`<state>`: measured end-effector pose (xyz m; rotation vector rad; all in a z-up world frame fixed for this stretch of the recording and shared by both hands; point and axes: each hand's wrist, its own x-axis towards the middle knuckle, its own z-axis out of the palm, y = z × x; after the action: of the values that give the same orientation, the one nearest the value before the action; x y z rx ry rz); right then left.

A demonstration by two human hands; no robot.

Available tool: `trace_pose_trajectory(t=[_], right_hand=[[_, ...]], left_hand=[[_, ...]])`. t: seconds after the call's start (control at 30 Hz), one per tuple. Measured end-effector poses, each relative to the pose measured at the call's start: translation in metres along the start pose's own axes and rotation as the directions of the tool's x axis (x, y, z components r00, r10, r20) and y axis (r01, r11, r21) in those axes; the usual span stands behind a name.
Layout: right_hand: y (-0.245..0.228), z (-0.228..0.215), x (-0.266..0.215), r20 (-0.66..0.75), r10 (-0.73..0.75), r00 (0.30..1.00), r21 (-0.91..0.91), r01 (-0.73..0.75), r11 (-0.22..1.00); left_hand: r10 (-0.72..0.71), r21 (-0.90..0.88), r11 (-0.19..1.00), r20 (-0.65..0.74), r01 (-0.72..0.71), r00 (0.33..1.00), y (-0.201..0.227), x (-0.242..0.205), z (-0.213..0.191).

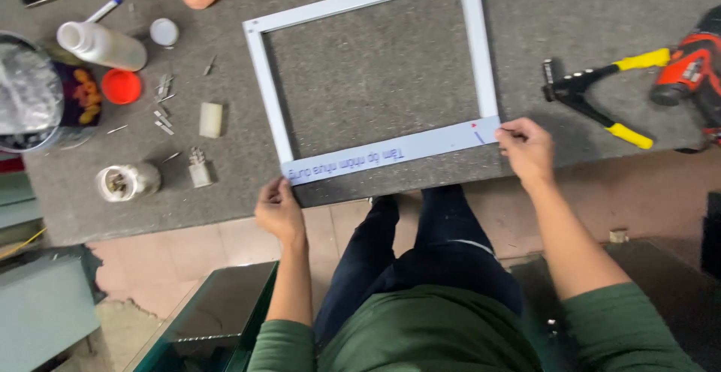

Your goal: The person assembles a white rectangular frame by aligning profile pieces on a workbench, drilling pilot holes, and fastening them with a manual rivet gun. They repeat the process for a second frame, using a power drill and rivet gun to secure the corners.

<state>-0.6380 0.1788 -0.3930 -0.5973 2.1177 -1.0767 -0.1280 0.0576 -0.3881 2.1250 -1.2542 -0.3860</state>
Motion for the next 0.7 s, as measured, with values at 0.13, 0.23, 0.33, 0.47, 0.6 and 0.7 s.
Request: trace_pose_trajectory(t=[0.13, 0.23, 0.33, 0.47, 0.6, 0.7], right_hand=[[0.005, -0.005, 0.002, -0.011, -0.002, 1.000, -0.005, 0.002, 1.000], [-0.017, -0.006, -0.006, 0.019, 0.062, 0.998, -0.022, -0.062, 0.998], [-0.029, -0.006, -0.011, 0.023, 0.088, 0.996, -0.029, -0.087, 0.996], [-0.027, -0.001, -0.012, 0.013, 0.117, 0.993, -0.061, -0.116, 0.991], [0.009, -0.008, 0.003, -0.021, 0.016, 1.000, 0.042, -0.015, 0.999], [-0.006, -0.006, -0.003, -0.028, 0.036, 0.999, 0.058, -0.034, 0.998]], left_hand=[[-0.151, -0.029, 0.988, 0.088, 0.154, 0.985, 0.006, 0.001, 0.001], [-0.185, -0.176, 0.962, 0.140, 0.208, 0.973, 0.036, -0.002, -0.019], [-0.243, -0.157, 0.948, 0.211, 0.278, 0.947, 0.041, 0.004, -0.024], [-0.291, -0.189, 0.920, 0.255, 0.343, 0.922, 0.015, 0.014, -0.016], [-0.162, -0.107, 0.977, 0.173, 0.182, 0.971, -0.025, 0.013, 0.012], [-0.169, -0.127, 0.973, 0.173, 0.193, 0.970, -0.008, 0.010, 0.004]])
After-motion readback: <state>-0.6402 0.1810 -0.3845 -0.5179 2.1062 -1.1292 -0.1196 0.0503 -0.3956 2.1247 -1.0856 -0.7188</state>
